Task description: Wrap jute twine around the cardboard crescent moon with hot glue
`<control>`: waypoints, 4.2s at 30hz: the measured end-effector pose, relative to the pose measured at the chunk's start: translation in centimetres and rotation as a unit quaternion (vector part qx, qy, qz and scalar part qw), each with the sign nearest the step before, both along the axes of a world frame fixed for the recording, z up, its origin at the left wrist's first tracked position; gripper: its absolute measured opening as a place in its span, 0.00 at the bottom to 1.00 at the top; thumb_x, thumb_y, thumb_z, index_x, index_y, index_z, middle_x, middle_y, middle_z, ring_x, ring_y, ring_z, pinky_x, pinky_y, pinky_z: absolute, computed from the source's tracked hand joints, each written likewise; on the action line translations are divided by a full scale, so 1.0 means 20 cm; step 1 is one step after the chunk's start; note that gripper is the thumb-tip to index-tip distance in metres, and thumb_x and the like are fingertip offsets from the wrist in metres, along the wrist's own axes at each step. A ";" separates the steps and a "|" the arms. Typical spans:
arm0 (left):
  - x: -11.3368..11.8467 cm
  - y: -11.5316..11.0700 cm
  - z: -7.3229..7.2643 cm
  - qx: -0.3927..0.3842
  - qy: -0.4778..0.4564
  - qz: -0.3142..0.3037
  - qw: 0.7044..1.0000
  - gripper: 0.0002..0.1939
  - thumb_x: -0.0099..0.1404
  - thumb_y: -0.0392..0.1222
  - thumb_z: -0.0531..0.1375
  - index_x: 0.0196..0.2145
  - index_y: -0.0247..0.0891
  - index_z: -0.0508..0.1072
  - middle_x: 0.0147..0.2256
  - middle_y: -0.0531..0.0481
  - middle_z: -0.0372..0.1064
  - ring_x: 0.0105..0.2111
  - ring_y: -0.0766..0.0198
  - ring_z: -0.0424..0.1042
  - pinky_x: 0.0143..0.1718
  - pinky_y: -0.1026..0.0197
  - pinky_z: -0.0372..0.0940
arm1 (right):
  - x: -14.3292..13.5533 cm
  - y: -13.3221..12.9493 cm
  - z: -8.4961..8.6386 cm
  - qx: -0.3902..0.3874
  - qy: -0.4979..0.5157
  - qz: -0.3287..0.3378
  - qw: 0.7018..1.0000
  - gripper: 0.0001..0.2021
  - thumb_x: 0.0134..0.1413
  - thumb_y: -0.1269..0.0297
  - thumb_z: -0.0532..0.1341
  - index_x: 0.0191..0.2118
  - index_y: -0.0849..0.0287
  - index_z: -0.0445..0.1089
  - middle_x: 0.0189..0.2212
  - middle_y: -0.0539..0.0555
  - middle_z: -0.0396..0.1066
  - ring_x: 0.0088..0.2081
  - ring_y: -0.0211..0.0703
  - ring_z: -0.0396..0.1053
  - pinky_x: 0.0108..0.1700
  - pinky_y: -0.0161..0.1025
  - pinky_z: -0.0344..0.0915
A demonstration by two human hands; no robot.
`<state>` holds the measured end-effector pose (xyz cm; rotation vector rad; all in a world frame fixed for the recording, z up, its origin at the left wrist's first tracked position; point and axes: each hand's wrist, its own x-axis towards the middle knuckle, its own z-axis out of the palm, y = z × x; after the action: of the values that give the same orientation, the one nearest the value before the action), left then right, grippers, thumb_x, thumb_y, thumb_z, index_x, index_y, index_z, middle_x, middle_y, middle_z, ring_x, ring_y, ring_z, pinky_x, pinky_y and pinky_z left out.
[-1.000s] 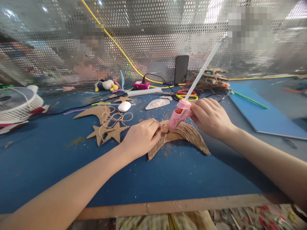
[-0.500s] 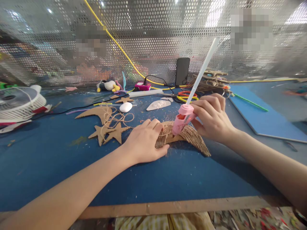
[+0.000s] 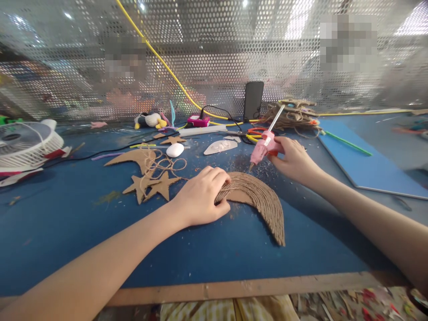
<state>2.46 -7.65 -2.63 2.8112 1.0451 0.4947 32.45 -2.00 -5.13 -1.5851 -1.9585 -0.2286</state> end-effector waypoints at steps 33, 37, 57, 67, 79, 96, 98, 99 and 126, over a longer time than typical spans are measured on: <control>0.01 -0.01 -0.03 0.095 -0.044 -0.036 0.994 0.08 0.66 0.33 0.55 0.36 0.34 0.75 0.30 0.48 0.72 0.32 0.61 0.71 0.37 0.59 0.67 | -0.21 -0.24 0.12 -0.027 -0.134 0.410 0.902 0.15 0.60 0.74 0.54 0.48 0.59 0.74 0.50 0.56 0.75 0.58 0.57 0.56 0.59 0.61 0.55; 0.01 -0.01 -0.03 0.103 -0.044 -0.041 0.993 0.08 0.66 0.33 0.56 0.37 0.34 0.75 0.31 0.49 0.73 0.32 0.61 0.71 0.37 0.60 0.67 | -0.21 -0.24 0.10 -0.025 -0.149 0.410 0.899 0.15 0.61 0.74 0.54 0.49 0.59 0.73 0.52 0.55 0.74 0.59 0.59 0.56 0.60 0.61 0.54; 0.00 -0.02 -0.02 0.193 0.015 -0.038 0.980 0.10 0.68 0.37 0.55 0.35 0.36 0.76 0.30 0.51 0.73 0.30 0.61 0.73 0.30 0.59 0.64 | -0.25 -0.28 0.13 0.016 -0.216 0.389 0.896 0.15 0.64 0.67 0.54 0.52 0.57 0.72 0.57 0.53 0.71 0.58 0.58 0.57 0.58 0.59 0.57; -0.01 -0.01 0.01 0.252 0.071 -0.073 0.962 0.09 0.67 0.37 0.56 0.32 0.38 0.74 0.28 0.52 0.70 0.28 0.61 0.71 0.27 0.58 0.59 | -0.25 -0.28 0.13 0.020 -0.235 0.390 0.890 0.14 0.64 0.66 0.55 0.51 0.58 0.72 0.57 0.55 0.70 0.59 0.58 0.56 0.59 0.59 0.56; -0.01 -0.01 0.04 0.292 0.080 -0.108 0.947 0.09 0.67 0.36 0.57 0.30 0.38 0.74 0.25 0.52 0.68 0.27 0.61 0.68 0.26 0.57 0.58 | -0.25 -0.26 0.11 -0.003 -0.185 0.395 0.900 0.15 0.63 0.65 0.55 0.53 0.61 0.70 0.52 0.58 0.73 0.59 0.57 0.57 0.60 0.56 0.56; -0.02 0.01 0.04 0.273 0.091 -0.135 0.948 0.08 0.69 0.37 0.57 0.32 0.37 0.75 0.28 0.53 0.70 0.29 0.62 0.69 0.26 0.57 0.56 | -0.25 -0.25 0.10 0.053 -0.068 0.334 0.939 0.08 0.64 0.64 0.58 0.43 0.58 0.73 0.39 0.59 0.73 0.51 0.53 0.63 0.53 0.53 0.60; -0.03 0.01 0.04 0.268 0.083 -0.134 0.951 0.09 0.69 0.38 0.57 0.31 0.37 0.75 0.28 0.53 0.70 0.29 0.62 0.69 0.26 0.57 0.56 | -0.25 -0.25 0.10 0.075 -0.027 0.320 0.944 0.05 0.62 0.63 0.61 0.36 0.57 0.72 0.38 0.59 0.71 0.49 0.51 0.65 0.51 0.51 0.62; -0.03 0.01 0.04 0.262 0.078 -0.133 0.953 0.09 0.69 0.38 0.57 0.31 0.37 0.75 0.27 0.53 0.70 0.29 0.62 0.69 0.26 0.58 0.56 | -0.24 -0.24 0.11 0.077 -0.015 0.314 0.946 0.05 0.61 0.63 0.62 0.34 0.58 0.71 0.37 0.58 0.71 0.48 0.51 0.65 0.50 0.50 0.62; -0.02 0.00 0.01 0.224 0.036 -0.098 0.969 0.12 0.68 0.39 0.55 0.25 0.38 0.65 0.25 0.52 0.66 0.24 0.63 0.66 0.21 0.58 0.53 | 0.02 0.85 0.28 -0.181 -0.034 -0.100 0.978 0.17 0.64 0.55 0.60 0.52 0.61 0.69 0.50 0.57 0.70 0.47 0.46 0.72 0.48 0.48 0.72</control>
<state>2.04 -7.75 -2.41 3.3039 0.7248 0.6852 32.92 14.91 0.46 -2.0368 -1.9724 -0.0020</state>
